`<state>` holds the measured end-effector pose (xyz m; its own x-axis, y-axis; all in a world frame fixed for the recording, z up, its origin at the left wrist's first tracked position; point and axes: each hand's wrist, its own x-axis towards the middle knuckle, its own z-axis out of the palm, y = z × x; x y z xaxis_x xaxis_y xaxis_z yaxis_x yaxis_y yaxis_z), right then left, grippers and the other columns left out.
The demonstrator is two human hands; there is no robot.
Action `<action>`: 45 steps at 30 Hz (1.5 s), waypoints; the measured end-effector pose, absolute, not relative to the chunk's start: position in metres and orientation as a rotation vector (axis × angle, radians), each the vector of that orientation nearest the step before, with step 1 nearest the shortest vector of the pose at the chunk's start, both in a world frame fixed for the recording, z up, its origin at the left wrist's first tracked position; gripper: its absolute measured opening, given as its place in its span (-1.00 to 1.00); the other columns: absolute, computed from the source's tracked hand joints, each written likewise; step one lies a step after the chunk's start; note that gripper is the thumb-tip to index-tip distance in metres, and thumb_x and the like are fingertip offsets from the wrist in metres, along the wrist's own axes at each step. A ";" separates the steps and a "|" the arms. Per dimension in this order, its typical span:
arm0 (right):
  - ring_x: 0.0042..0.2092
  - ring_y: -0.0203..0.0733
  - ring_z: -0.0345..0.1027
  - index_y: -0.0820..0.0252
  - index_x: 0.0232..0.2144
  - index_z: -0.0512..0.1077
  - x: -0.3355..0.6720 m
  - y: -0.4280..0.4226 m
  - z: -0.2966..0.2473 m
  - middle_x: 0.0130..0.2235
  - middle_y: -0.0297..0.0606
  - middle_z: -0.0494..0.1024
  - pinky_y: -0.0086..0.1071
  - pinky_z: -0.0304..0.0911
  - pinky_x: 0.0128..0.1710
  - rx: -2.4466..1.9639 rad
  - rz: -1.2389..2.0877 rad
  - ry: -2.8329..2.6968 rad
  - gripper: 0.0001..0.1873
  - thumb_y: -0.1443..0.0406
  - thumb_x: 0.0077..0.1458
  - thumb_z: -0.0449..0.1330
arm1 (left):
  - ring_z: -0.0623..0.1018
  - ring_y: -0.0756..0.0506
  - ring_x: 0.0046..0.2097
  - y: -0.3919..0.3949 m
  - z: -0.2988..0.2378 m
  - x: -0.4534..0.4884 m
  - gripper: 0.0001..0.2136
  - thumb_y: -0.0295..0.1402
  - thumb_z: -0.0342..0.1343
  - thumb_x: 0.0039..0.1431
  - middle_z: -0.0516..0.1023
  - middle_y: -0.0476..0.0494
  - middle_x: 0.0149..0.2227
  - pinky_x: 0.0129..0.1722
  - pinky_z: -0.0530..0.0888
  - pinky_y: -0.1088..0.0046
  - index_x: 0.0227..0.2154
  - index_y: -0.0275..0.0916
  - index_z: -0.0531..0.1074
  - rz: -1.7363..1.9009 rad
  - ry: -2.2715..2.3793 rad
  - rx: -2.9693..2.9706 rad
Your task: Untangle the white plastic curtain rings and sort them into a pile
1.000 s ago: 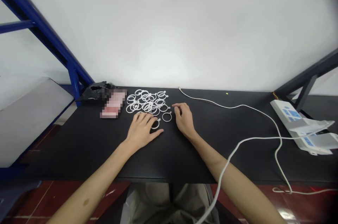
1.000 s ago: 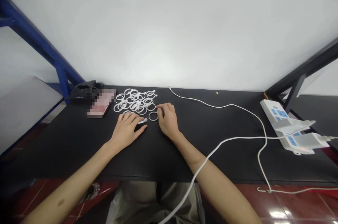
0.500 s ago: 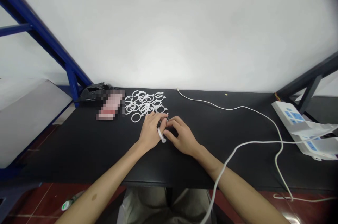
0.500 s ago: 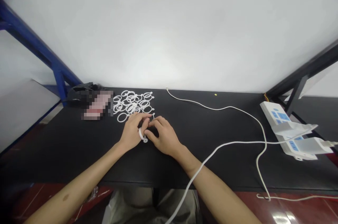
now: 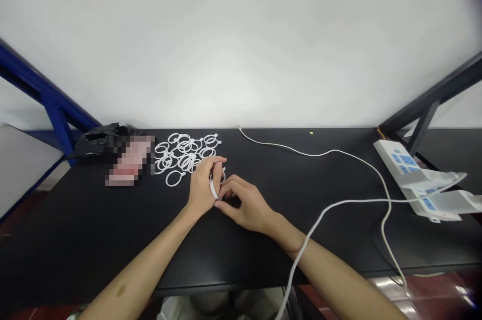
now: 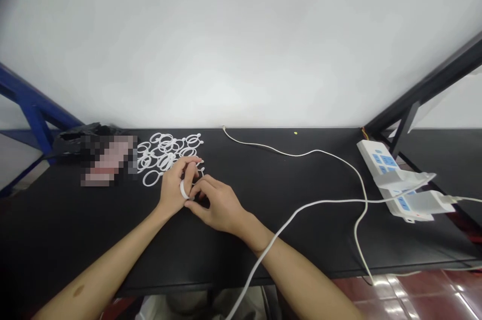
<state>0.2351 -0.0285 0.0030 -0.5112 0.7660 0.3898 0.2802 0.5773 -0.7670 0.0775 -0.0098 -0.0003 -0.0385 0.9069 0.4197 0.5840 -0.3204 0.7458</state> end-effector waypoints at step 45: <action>-0.34 -0.34 0.35 0.13 -0.21 0.47 0.242 -0.027 0.014 -0.19 -0.29 0.51 -0.40 0.32 -0.31 -0.817 1.192 -1.876 -0.82 0.21 0.15 0.28 | 0.52 -0.14 -0.13 -0.013 0.013 0.070 -0.63 -0.18 -0.23 0.44 0.57 -0.08 -0.30 0.00 0.40 0.20 0.09 -0.21 0.35 1.061 1.383 1.915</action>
